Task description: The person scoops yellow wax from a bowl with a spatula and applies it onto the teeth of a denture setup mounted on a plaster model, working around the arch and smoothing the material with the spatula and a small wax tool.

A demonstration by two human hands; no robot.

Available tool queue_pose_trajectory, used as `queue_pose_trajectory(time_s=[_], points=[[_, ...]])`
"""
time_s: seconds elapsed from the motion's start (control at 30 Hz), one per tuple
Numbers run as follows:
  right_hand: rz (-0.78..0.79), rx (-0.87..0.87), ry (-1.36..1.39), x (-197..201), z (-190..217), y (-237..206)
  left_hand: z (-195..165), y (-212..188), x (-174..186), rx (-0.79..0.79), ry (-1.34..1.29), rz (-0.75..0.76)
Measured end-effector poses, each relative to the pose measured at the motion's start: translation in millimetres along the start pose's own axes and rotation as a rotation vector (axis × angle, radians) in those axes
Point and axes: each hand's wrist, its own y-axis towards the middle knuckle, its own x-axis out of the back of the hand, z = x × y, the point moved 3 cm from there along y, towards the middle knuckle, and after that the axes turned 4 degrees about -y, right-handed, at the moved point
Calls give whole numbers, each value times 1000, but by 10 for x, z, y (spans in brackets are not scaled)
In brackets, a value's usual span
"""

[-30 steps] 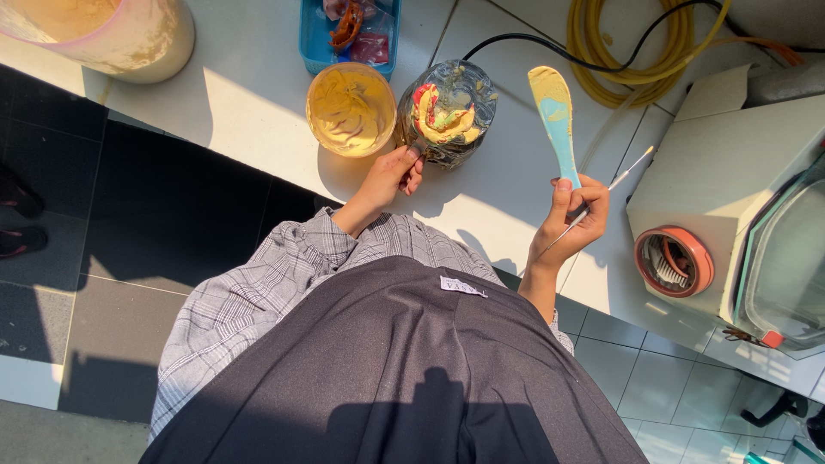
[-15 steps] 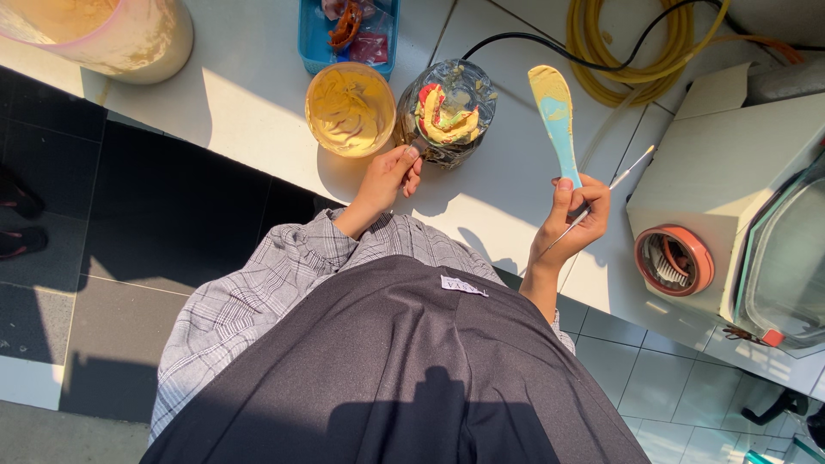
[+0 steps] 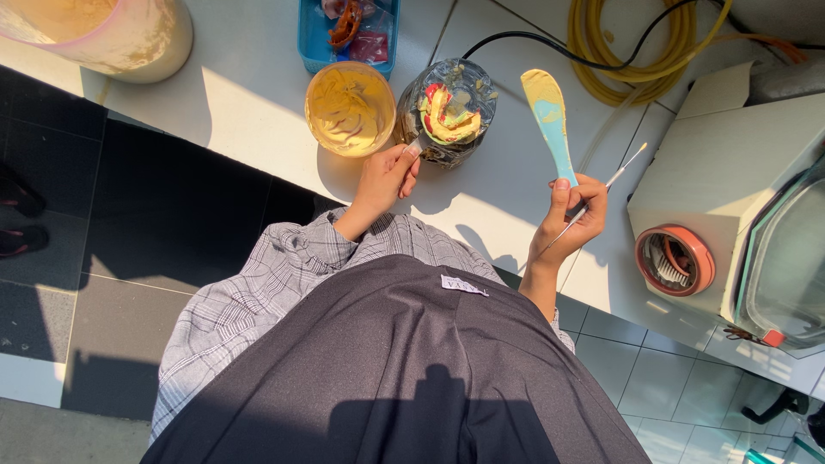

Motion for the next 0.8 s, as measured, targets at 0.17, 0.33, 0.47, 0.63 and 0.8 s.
queue_pose_trajectory(time_s=[0.17,0.33,0.47,0.63,0.8], points=[[-4,-43,-36,7,-50,-9,-17,3,-12,1,13,-1],[-23,-30,-92,24,-61,-9,-24,-3,-11,-22,54,-10],[-21,-53,-50,33,-52,-17,-18,3,-16,-54,78,5],[-38,-63,-35,33,-35,-22,7,71,-59,-83,38,38],[-59,-94,-42,42,0,-40,2,148,-86,-109,-17,70]])
